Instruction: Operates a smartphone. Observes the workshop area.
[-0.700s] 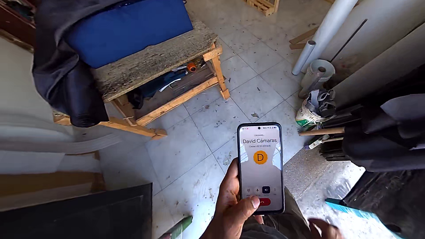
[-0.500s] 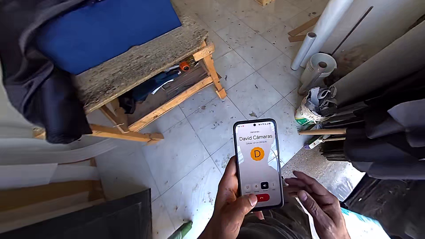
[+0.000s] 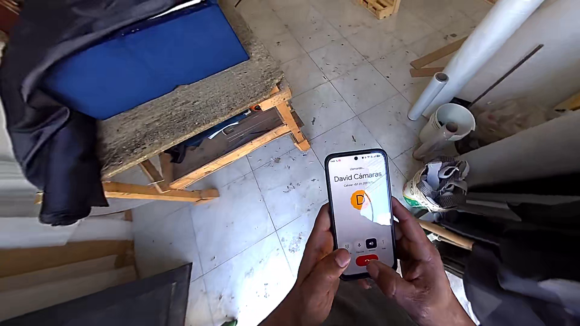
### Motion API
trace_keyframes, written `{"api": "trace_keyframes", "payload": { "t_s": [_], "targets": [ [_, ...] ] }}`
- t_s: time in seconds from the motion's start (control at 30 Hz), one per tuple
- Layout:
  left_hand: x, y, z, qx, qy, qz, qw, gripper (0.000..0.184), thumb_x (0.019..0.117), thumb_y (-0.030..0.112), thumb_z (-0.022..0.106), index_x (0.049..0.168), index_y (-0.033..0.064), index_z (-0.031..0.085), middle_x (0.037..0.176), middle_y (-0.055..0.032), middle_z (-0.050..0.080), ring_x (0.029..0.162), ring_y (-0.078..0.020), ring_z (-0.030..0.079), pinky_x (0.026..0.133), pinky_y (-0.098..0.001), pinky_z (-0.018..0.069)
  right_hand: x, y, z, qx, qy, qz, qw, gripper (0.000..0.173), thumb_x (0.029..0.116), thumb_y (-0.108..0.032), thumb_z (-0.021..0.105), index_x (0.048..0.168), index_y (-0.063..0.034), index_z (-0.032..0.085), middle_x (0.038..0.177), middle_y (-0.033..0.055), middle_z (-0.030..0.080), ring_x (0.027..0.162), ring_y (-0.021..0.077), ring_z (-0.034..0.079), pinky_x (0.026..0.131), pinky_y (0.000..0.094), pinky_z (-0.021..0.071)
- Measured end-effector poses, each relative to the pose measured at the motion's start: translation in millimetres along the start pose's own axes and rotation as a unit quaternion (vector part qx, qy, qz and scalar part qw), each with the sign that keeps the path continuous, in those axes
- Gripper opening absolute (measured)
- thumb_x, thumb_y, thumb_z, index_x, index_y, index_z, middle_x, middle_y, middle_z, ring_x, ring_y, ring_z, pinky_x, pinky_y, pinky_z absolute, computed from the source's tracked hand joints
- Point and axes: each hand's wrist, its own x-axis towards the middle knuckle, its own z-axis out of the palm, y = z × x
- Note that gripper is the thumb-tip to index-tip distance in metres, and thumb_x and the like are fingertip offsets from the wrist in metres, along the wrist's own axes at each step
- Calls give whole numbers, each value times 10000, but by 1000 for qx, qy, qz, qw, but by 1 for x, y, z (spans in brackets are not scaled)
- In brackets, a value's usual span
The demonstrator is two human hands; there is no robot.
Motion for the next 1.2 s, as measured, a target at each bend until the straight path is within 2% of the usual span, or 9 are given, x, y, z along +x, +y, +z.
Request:
{"api": "trace_keyframes", "payload": {
  "t_s": [0.13,0.23,0.4,0.57,0.73,0.93,1.1,1.2],
  "targets": [
    [54,-10,-19,6,17,17,1000,601,1034,329,577,1561,201,316,1419,-76,577,1230,-203,630,849,-350,624,58,15,-21,-20,11,12,1000,871,874,-31,752,1591,-51,259,1219,147,695,1012,249,736,834,398,664],
    [100,-15,-41,-7,20,25,999,602,1031,324,586,1548,173,317,1393,-94,588,1204,-211,643,830,-349,629,106,29,-37,-9,8,20,1000,853,887,-31,751,1582,-17,256,1209,155,696,983,256,740,802,398,670],
    [200,-15,-89,-51,-3,19,999,620,1029,300,600,1555,192,288,1384,-115,607,1152,-243,683,686,-339,649,205,50,-76,19,-36,16,999,734,978,-92,573,1587,29,180,1227,190,677,1030,265,723,811,423,653],
    [318,11,-133,-49,-39,-10,998,598,1017,305,616,1522,185,319,1353,-122,619,1128,-249,692,635,-332,643,319,54,-103,25,-21,4,999,689,987,-59,556,1567,55,202,1221,201,680,1045,266,719,863,418,635],
    [420,39,-169,-14,-69,-16,997,598,1016,332,618,1527,215,332,1339,-105,625,1099,-228,701,624,-322,643,420,59,-126,12,-6,-16,1000,655,1010,-124,573,1577,-8,266,1195,190,697,1038,254,719,879,405,623],
    [512,44,-202,-36,-47,-10,998,598,1003,283,639,1517,196,346,1352,-111,623,1124,-231,692,649,-329,642,522,76,-158,51,3,-25,998,564,1024,-126,564,1531,26,369,1184,187,704,1037,230,716,906,391,609],
    [593,42,-234,-31,-18,2,999,632,998,216,628,1545,212,311,1365,-110,619,1148,-241,683,667,-344,645,617,101,-196,74,-38,-6,996,543,1030,-128,546,1524,22,378,1157,190,711,1020,228,721,896,389,609],
    [649,40,-251,-27,10,17,999,634,991,192,639,1543,226,328,1349,-118,629,1124,-246,696,653,-349,648,683,113,-224,79,-76,7,994,543,1038,-144,528,1539,-3,373,1140,191,713,1006,222,722,885,380,610]
  ]
}}
